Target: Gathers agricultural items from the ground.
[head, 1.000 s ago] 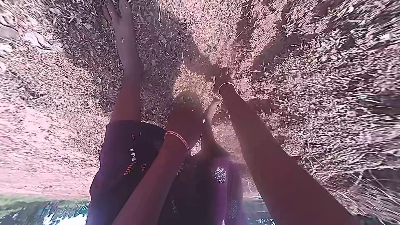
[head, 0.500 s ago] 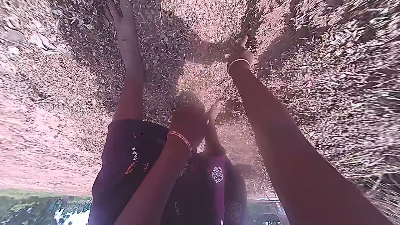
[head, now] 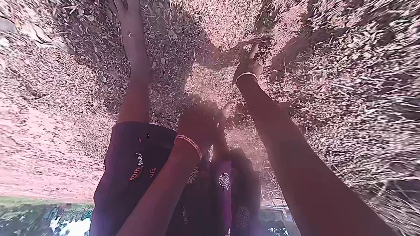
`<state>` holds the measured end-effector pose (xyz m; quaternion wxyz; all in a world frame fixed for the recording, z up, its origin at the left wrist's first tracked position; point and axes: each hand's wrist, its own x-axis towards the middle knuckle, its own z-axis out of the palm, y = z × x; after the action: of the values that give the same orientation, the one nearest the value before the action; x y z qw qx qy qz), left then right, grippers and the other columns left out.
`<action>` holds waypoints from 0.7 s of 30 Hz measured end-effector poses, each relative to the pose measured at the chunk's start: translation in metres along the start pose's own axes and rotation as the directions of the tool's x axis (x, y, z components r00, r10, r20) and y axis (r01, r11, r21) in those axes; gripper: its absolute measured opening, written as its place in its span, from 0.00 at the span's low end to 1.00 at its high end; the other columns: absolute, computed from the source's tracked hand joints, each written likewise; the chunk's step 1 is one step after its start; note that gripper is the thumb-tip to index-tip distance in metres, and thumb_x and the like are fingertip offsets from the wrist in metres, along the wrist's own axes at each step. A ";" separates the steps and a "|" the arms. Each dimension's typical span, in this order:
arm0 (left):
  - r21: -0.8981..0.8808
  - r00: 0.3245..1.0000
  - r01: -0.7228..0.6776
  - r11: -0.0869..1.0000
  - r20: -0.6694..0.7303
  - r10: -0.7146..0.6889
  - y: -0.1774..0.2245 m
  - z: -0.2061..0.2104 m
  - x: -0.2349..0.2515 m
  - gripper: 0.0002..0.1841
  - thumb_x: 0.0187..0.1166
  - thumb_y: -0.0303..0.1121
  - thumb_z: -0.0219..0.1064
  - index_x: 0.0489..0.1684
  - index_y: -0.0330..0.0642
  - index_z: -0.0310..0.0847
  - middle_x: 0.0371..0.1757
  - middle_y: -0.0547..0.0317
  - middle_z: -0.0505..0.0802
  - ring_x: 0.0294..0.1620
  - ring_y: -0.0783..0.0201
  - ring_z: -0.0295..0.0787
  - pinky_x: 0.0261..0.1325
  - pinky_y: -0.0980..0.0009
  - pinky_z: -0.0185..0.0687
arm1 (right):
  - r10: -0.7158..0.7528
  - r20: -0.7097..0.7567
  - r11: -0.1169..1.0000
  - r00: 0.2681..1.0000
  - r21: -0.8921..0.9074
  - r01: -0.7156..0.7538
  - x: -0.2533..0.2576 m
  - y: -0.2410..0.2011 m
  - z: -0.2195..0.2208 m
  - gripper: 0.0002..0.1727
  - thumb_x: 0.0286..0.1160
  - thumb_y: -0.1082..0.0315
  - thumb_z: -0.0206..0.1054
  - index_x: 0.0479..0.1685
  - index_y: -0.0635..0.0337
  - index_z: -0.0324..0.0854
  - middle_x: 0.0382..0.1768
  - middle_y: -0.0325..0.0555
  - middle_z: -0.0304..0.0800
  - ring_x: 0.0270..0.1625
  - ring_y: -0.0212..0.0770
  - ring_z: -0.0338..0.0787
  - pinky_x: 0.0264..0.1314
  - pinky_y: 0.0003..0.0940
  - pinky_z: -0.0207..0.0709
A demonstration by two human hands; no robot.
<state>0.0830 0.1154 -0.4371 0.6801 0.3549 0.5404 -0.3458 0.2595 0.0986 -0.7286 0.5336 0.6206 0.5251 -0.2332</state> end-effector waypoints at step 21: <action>0.011 0.949 -0.201 0.980 -0.245 0.197 -0.064 0.080 0.053 0.22 0.90 0.44 0.59 0.76 0.42 0.78 0.77 0.43 0.81 0.77 0.40 0.77 0.75 0.40 0.72 | -0.271 0.347 0.961 0.898 0.159 0.228 -0.038 0.025 0.071 0.36 0.73 0.60 0.73 0.76 0.76 0.70 0.76 0.77 0.73 0.75 0.72 0.80 0.69 0.73 0.75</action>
<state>0.0772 0.0100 -0.4828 0.6420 0.4428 0.5839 -0.2254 0.2886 0.0222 -0.7089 0.5513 0.5231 0.4777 -0.4407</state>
